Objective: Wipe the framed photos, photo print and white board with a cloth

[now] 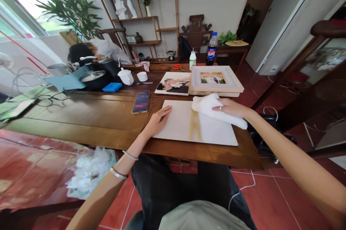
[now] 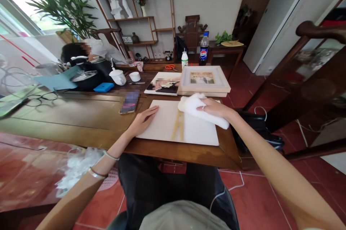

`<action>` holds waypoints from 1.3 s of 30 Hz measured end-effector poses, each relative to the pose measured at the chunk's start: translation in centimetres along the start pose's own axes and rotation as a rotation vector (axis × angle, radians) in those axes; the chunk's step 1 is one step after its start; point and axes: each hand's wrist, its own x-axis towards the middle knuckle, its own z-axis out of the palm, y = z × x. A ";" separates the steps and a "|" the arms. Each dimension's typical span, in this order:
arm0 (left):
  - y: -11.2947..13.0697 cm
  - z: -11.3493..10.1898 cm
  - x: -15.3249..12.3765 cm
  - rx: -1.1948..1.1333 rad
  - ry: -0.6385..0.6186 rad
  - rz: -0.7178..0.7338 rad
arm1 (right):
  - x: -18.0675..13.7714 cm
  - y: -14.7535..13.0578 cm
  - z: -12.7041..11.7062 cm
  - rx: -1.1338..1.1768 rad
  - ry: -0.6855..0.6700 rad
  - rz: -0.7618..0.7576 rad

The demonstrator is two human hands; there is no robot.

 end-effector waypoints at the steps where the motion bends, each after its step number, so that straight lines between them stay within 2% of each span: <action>1: 0.0 0.0 0.0 -0.001 -0.001 -0.002 | -0.2 -0.2 0.4 -0.032 0.012 -0.032; 4: 0.1 0.0 0.0 -0.004 -0.001 -0.004 | -2.4 -1.7 1.4 -0.192 -0.014 -0.156; 9: 0.2 0.1 0.0 -0.006 0.009 0.000 | -8.5 -5.6 1.5 -0.317 -0.260 -0.229; 12: 0.1 0.1 0.0 0.001 0.008 0.003 | -9.8 -6.4 0.8 -0.313 -0.342 -0.236; 14: 0.1 0.1 0.0 0.002 0.007 0.004 | -9.1 -5.8 0.7 -0.332 -0.290 -0.220; 16: 0.0 0.1 0.0 0.001 0.007 0.004 | -7.3 -4.7 1.0 -0.385 -0.159 -0.210; 19: 0.0 0.0 0.0 -0.004 0.006 0.003 | -3.8 -3.3 2.4 -0.500 0.050 -0.255; 22: 0.1 -0.1 0.0 -0.010 0.002 -0.001 | -1.2 -3.0 4.1 -0.546 0.142 -0.336; 26: 0.1 -0.1 0.0 -0.014 -0.006 -0.005 | -1.6 -3.9 6.1 -0.463 0.089 -0.350; 30: 0.1 -0.1 -0.1 -0.014 -0.005 -0.008 | -5.5 -5.7 7.3 -0.426 -0.003 -0.421; 34: 0.1 0.0 -0.1 -0.013 -0.004 0.000 | -8.8 -6.7 7.4 -0.388 -0.077 -0.496; 36: 0.1 0.0 -0.1 -0.012 -0.001 0.004 | -9.1 -6.3 7.1 -0.370 -0.073 -0.534; 39: 0.1 0.1 -0.1 -0.014 0.005 0.003 | -7.5 -5.0 6.4 -0.368 0.000 -0.550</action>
